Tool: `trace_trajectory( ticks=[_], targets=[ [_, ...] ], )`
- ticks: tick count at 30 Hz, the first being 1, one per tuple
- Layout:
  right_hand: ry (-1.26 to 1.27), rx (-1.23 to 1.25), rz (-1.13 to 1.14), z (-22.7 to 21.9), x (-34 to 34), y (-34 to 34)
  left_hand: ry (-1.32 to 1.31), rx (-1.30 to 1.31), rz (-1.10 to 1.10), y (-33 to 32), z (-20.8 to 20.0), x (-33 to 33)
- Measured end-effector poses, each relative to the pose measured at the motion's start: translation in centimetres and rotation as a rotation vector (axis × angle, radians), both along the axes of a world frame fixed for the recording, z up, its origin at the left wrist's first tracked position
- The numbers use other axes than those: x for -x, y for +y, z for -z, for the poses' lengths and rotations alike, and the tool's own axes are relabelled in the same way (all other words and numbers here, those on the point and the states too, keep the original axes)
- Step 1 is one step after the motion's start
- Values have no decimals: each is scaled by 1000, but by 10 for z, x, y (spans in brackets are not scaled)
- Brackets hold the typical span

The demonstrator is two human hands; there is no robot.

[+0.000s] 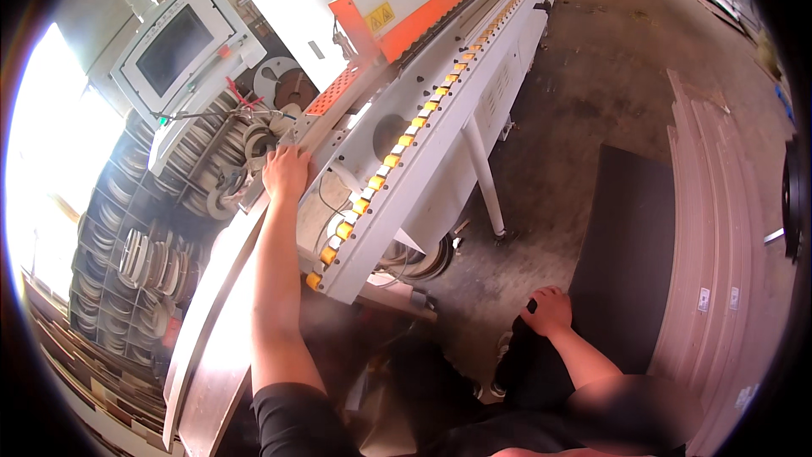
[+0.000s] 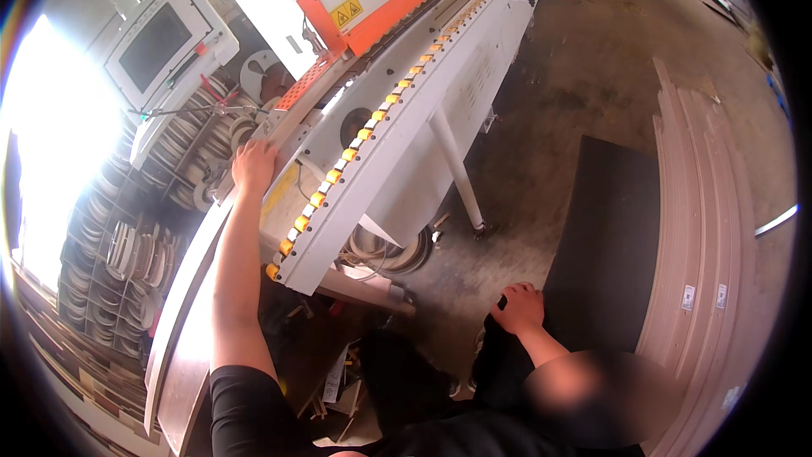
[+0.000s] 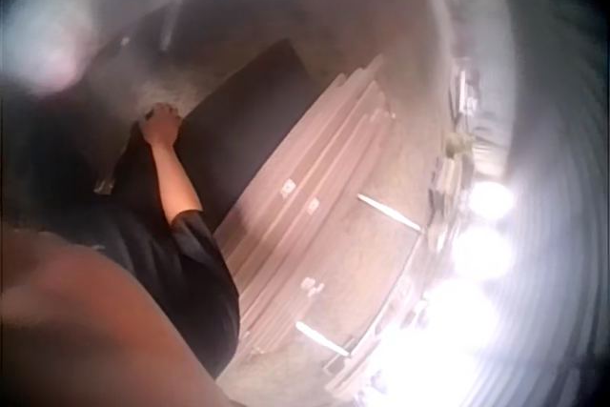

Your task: The person places long wooden planks onto a conveyor belt and guides them through a processing machine. Later, the person uses a pair of red-handled shears to cut yellow tape from a circular wooden disc.

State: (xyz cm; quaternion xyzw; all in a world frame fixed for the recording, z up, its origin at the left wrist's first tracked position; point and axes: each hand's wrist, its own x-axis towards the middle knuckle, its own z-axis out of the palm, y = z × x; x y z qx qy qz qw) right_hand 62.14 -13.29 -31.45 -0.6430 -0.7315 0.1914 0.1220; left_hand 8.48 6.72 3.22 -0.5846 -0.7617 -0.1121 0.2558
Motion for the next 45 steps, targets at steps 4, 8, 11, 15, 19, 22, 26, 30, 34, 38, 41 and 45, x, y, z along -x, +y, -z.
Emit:
trace_trajectory(
  ticks=[4,8,11,15,19,22,26,30,34,38,41,45],
  targets=[
    [-18,23,8,-4,-5,0,-23,0,22,-21,-3,3],
    [-21,33,18,-8,-5,-1,-29,-44,72,-59,-3,24],
    [-16,45,11,-7,-4,-2,-57,-90,101,-97,2,51],
    [-16,15,7,-2,-8,-4,-16,-122,128,-166,8,77],
    [-27,12,-15,-1,-7,-6,80,-111,135,-269,7,129],
    [-12,26,-21,-6,-7,-9,56,-115,58,-357,4,154],
    [-7,-59,-21,1,-6,-13,-72,-90,-191,-470,2,186],
    [-29,-18,-40,1,-6,-13,-37,-56,-468,-564,8,221],
    [-19,-9,-49,-6,-5,-15,-1,-82,-683,-625,20,253],
    [-17,-5,-48,-8,2,-16,11,-79,-776,-667,22,278],
    [-16,-22,-27,-7,-5,-17,-101,-49,-685,-627,4,242],
    [-18,-30,-43,-5,0,-16,-84,1,-531,-612,-15,231]
  ],
)
